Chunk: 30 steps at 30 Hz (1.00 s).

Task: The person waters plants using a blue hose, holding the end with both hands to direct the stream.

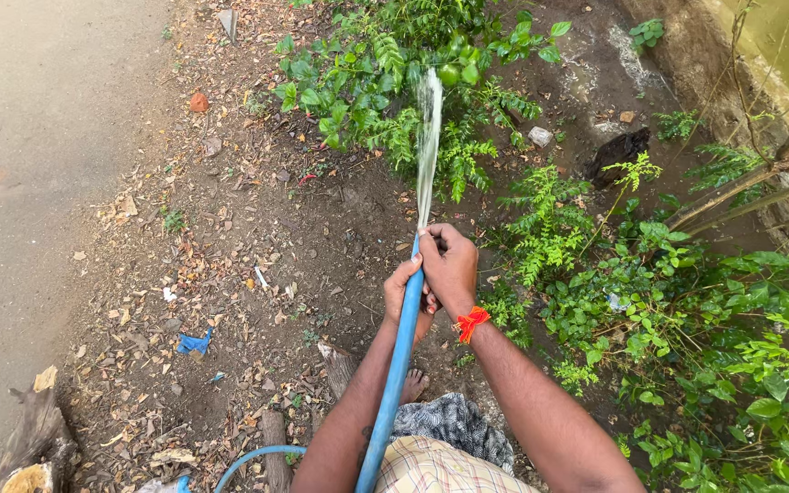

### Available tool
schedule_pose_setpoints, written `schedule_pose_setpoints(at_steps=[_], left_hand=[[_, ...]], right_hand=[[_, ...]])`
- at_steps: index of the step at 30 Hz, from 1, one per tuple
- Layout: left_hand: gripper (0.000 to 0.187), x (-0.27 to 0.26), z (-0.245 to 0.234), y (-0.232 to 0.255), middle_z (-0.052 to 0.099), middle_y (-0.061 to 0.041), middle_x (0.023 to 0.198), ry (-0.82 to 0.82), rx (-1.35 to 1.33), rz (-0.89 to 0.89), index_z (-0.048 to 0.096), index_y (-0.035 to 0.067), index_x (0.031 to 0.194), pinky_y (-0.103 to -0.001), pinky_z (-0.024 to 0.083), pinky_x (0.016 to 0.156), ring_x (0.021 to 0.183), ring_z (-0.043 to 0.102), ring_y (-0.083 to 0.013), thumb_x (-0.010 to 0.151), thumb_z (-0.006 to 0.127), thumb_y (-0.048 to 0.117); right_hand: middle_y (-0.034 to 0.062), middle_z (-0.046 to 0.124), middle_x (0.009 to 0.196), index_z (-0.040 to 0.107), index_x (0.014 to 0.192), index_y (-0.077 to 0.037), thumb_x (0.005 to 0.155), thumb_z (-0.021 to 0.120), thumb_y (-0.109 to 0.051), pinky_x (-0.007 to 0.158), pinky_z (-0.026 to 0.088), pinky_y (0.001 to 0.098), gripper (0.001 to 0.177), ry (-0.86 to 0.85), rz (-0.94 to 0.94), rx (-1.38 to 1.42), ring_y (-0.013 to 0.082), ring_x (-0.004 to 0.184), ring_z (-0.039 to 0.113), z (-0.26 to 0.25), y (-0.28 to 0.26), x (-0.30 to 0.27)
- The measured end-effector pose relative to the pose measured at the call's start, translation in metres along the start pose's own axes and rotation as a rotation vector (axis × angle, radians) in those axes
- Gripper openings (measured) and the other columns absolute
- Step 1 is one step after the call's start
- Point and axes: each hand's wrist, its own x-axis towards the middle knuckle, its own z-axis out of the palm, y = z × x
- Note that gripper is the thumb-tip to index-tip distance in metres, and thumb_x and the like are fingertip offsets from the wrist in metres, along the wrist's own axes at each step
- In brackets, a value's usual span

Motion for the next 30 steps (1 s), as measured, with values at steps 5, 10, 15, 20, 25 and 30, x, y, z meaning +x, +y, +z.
schedule_pose_setpoints(at_steps=[5,10,15,20,25,30], left_hand=[[0.039,0.005,-0.002,0.003,0.054,-0.002,0.056,-0.038,-0.009,-0.006,0.054,0.009,0.075,-0.028,0.045,0.037,0.042,0.054,-0.0145,0.091,0.069,0.041],[0.034,0.003,0.001,0.010,0.054,-0.001,0.056,-0.046,-0.015,0.007,0.057,0.011,0.078,-0.028,0.046,0.037,0.042,0.055,-0.0148,0.091,0.068,0.040],[0.032,0.007,0.002,0.013,0.055,-0.003,0.055,-0.024,-0.007,0.031,0.058,0.009,0.080,-0.029,0.048,0.037,0.041,0.056,-0.0167,0.091,0.067,0.038],[0.030,0.016,0.007,0.019,0.054,-0.002,0.056,-0.107,-0.016,0.068,0.058,0.010,0.082,-0.029,0.047,0.036,0.041,0.056,-0.0164,0.093,0.066,0.036],[0.032,0.028,0.023,0.031,0.054,-0.002,0.056,-0.093,0.004,0.085,0.057,0.009,0.080,-0.029,0.047,0.036,0.041,0.056,-0.0168,0.093,0.067,0.037],[0.034,0.035,0.038,0.041,0.054,-0.003,0.054,-0.103,-0.011,0.116,0.056,0.011,0.076,-0.030,0.046,0.035,0.040,0.055,-0.0171,0.091,0.068,0.038]], right_hand=[[0.0036,0.071,0.067,0.071,0.098,-0.001,0.095,0.066,-0.020,0.039,0.045,0.0281,0.020,-0.010,0.016,0.019,0.0078,0.044,0.058,0.001,-0.005,0.002],[0.0021,0.072,0.067,0.073,0.097,-0.001,0.095,0.067,-0.019,0.047,0.050,0.0266,0.019,0.014,-0.107,0.014,0.0052,0.054,0.062,0.005,-0.001,0.008],[0.0018,0.071,0.066,0.073,0.097,-0.001,0.095,0.067,-0.019,0.047,0.049,0.0267,0.019,0.010,-0.119,0.028,0.0050,0.054,0.062,0.005,-0.008,0.010],[0.0019,0.070,0.066,0.073,0.096,-0.001,0.095,0.067,-0.018,0.047,0.049,0.0263,0.018,0.026,-0.155,0.026,0.0048,0.055,0.062,0.005,-0.013,0.018],[0.0017,0.069,0.066,0.072,0.097,0.000,0.096,0.067,-0.017,0.046,0.048,0.0261,0.017,0.029,-0.212,0.066,0.0043,0.055,0.060,0.006,-0.022,0.037],[0.0009,0.069,0.066,0.072,0.097,-0.001,0.097,0.066,-0.018,0.046,0.048,0.0252,0.018,0.002,-0.238,0.049,0.0034,0.054,0.060,0.004,-0.035,0.047]])
